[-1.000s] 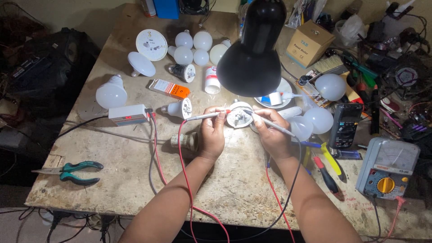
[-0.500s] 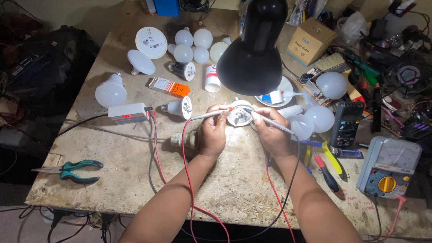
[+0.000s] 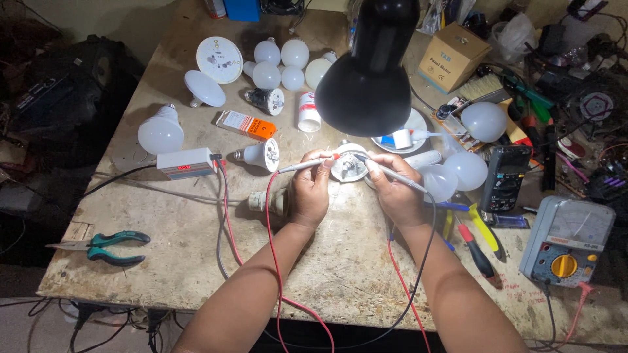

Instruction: Testing LED bulb components using multimeter probes on a repair bench

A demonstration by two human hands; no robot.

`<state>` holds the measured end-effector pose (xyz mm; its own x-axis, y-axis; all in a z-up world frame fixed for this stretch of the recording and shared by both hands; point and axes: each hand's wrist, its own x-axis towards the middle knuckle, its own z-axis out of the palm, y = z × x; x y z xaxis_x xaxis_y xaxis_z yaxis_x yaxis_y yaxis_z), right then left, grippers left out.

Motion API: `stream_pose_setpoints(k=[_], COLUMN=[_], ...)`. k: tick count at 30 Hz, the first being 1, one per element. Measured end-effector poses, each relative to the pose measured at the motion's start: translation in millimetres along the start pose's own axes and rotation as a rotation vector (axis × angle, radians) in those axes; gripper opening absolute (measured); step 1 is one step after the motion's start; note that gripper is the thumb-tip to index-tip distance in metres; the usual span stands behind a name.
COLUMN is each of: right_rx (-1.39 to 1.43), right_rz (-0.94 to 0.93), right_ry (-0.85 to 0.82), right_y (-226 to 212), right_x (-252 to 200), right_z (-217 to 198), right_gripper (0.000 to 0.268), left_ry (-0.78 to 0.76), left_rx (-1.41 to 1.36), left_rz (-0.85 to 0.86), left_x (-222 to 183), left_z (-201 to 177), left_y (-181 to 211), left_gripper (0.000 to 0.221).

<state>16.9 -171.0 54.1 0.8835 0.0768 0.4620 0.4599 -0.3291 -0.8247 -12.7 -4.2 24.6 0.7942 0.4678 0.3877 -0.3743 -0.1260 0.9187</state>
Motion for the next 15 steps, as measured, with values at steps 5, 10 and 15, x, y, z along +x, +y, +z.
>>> stream_pose_setpoints(k=[5,10,15], right_rx=[0.010,0.019,0.029], right_rz=[0.007,0.018,0.002], right_ry=[0.001,0.002,-0.008], right_y=[-3,3,4], right_x=[0,-1,0], right_z=[0,1,1], right_gripper=[0.012,0.012,0.012], left_ry=[-0.001,-0.006,0.002], left_rx=[-0.080,-0.109,-0.073], left_rz=[0.013,0.018,0.022], left_x=[1,0,1], left_z=[1,0,1], left_y=[-3,-4,-6], left_gripper=[0.005,0.005,0.005])
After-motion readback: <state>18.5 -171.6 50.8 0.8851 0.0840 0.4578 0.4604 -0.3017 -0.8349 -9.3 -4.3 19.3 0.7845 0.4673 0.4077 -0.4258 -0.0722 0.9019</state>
